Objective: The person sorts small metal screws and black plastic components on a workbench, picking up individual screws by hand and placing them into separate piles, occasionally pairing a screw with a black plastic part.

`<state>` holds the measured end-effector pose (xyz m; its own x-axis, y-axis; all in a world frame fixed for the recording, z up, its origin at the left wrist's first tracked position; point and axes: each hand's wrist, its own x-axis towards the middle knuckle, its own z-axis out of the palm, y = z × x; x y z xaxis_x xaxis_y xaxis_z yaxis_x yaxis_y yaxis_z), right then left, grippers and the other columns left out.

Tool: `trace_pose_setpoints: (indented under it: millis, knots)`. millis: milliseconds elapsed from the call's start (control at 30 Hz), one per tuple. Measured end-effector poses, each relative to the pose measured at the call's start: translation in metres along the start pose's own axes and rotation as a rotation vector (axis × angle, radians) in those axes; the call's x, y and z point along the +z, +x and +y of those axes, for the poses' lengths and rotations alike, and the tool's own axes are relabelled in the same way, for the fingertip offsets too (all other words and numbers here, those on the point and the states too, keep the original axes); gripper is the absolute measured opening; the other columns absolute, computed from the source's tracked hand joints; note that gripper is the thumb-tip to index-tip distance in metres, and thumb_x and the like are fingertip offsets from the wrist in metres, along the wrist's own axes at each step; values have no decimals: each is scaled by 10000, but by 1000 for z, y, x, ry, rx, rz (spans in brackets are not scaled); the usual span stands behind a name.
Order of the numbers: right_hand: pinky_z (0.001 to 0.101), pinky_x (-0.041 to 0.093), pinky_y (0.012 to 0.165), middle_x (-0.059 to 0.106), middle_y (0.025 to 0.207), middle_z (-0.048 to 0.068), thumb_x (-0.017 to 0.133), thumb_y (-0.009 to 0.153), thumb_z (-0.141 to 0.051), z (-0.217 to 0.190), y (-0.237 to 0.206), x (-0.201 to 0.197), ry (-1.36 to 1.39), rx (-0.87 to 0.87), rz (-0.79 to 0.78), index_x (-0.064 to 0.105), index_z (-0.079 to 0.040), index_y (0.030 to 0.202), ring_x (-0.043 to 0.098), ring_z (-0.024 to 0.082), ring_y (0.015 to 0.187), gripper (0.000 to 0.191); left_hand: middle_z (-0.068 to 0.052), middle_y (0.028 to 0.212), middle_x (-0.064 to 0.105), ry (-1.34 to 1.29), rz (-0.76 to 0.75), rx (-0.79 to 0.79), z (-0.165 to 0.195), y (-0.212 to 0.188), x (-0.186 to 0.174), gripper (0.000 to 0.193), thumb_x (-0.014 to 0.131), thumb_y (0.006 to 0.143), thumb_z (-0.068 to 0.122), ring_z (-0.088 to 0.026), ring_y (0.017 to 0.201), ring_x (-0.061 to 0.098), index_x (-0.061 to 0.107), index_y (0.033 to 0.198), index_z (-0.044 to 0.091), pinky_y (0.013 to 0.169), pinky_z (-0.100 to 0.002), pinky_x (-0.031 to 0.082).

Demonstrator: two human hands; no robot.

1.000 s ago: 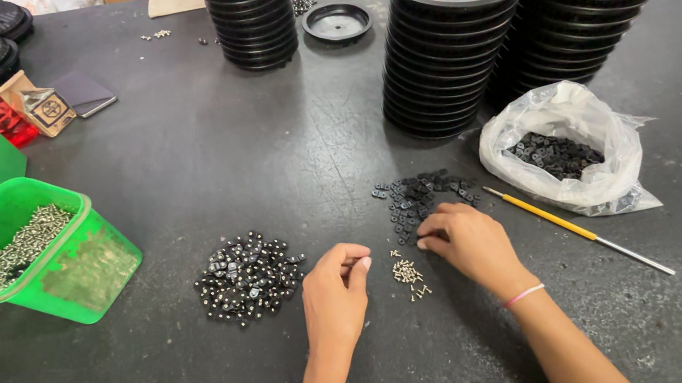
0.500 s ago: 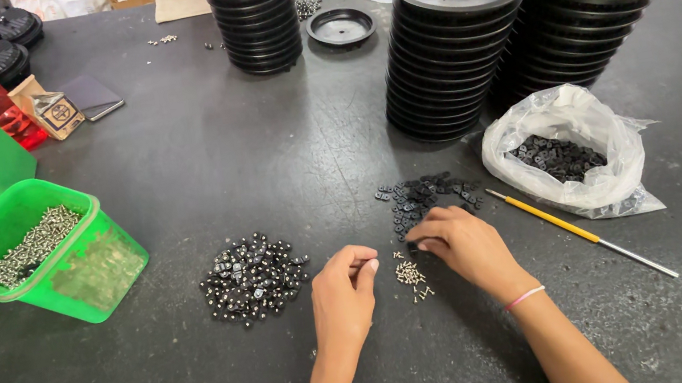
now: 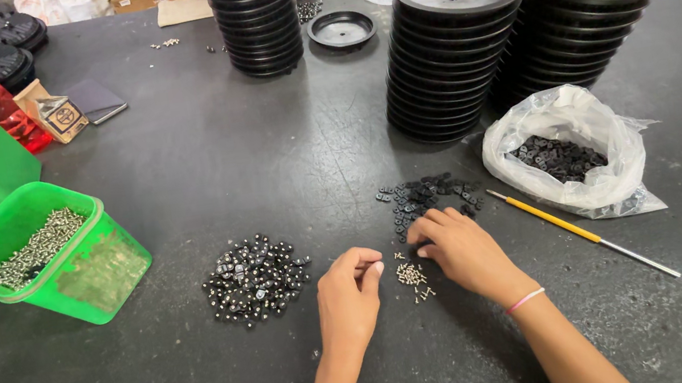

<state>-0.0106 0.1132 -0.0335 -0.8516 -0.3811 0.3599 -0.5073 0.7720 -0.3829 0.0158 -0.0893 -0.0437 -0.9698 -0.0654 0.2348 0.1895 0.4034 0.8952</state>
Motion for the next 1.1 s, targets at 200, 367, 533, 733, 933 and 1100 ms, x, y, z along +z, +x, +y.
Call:
trace_pose_setpoints:
  millis: [200, 367, 533, 733, 933, 1100]
  knots:
    - [407, 479, 867, 661, 983, 18, 747, 783, -112, 3, 6, 2, -24, -20, -71, 732, -165, 946, 576, 286, 943, 172, -99, 915, 767, -25, -4, 10, -6, 3, 1, 117, 721, 871, 65, -214, 775, 766, 714, 983, 32, 695, -328, 585]
    - [412, 476, 860, 630, 973, 61, 732, 794, -79, 4, 3, 5, 16, -18, -83, 673, -106, 931, 574, 296, 972, 151, -102, 933, 762, -46, -16, 18, -7, 2, 7, 136, 724, 862, 53, -214, 787, 765, 720, 995, 30, 698, -324, 583]
    - [421, 474, 830, 648, 937, 70, 707, 797, -48, 2, 1, 3, 47, -52, -68, 634, -75, 904, 589, 306, 950, 132, -110, 922, 755, -96, -48, 70, -7, -2, 13, 158, 750, 852, 56, -211, 796, 771, 713, 1001, 18, 698, -312, 594]
    - [413, 495, 825, 686, 906, 60, 692, 825, -50, -9, 5, 0, 145, -65, 59, 654, -74, 908, 618, 304, 915, 94, -119, 956, 762, -111, -5, 123, -7, 0, 15, 226, 762, 840, 59, -196, 826, 767, 716, 1058, 16, 693, -296, 605]
    - [370, 562, 768, 737, 957, 41, 708, 848, -110, -17, 5, 7, 338, 135, 43, 732, -95, 985, 717, 269, 900, 141, -92, 818, 795, -166, 53, -74, -1, 2, 11, 147, 771, 849, 100, -144, 696, 747, 759, 973, 22, 658, -281, 575]
    - [377, 555, 774, 721, 941, 49, 748, 808, -142, -4, 6, 3, 147, 86, 18, 780, -110, 962, 702, 278, 901, 161, -77, 816, 771, -159, 137, -68, 5, 4, 3, 144, 788, 838, 116, -141, 684, 712, 766, 949, 26, 657, -283, 561]
